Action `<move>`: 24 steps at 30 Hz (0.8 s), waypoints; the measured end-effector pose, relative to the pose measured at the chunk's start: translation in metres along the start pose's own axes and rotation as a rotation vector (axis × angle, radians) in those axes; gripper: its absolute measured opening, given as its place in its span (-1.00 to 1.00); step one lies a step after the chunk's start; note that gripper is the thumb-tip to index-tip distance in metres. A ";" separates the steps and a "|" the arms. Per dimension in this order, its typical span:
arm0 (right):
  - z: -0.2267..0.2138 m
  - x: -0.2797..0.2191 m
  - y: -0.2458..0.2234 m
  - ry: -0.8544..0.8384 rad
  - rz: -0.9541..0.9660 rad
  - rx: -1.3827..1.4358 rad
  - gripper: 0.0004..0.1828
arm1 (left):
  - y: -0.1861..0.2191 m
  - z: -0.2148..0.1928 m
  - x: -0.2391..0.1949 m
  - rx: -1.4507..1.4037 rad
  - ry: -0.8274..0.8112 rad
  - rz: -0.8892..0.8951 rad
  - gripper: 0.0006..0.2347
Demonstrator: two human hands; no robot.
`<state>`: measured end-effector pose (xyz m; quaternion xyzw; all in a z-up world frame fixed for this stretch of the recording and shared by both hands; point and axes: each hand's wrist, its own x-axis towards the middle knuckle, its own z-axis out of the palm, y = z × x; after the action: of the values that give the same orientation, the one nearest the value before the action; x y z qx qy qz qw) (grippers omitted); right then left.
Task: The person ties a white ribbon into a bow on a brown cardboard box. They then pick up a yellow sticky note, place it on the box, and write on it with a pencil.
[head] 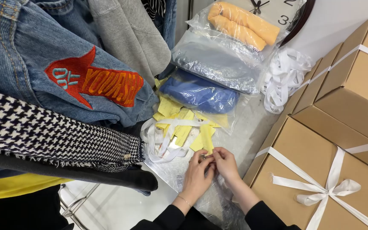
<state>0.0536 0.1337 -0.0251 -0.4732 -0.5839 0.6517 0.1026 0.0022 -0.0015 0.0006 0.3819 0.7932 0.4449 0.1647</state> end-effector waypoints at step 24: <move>-0.047 -0.010 -0.025 0.266 -0.377 -0.024 -0.81 | -0.038 -0.003 0.056 0.399 0.111 0.130 -0.59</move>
<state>0.0832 0.1658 0.0079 -0.4389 -0.6511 0.5456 0.2929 -0.0539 0.0272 -0.0250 0.4321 0.8472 0.3089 0.0130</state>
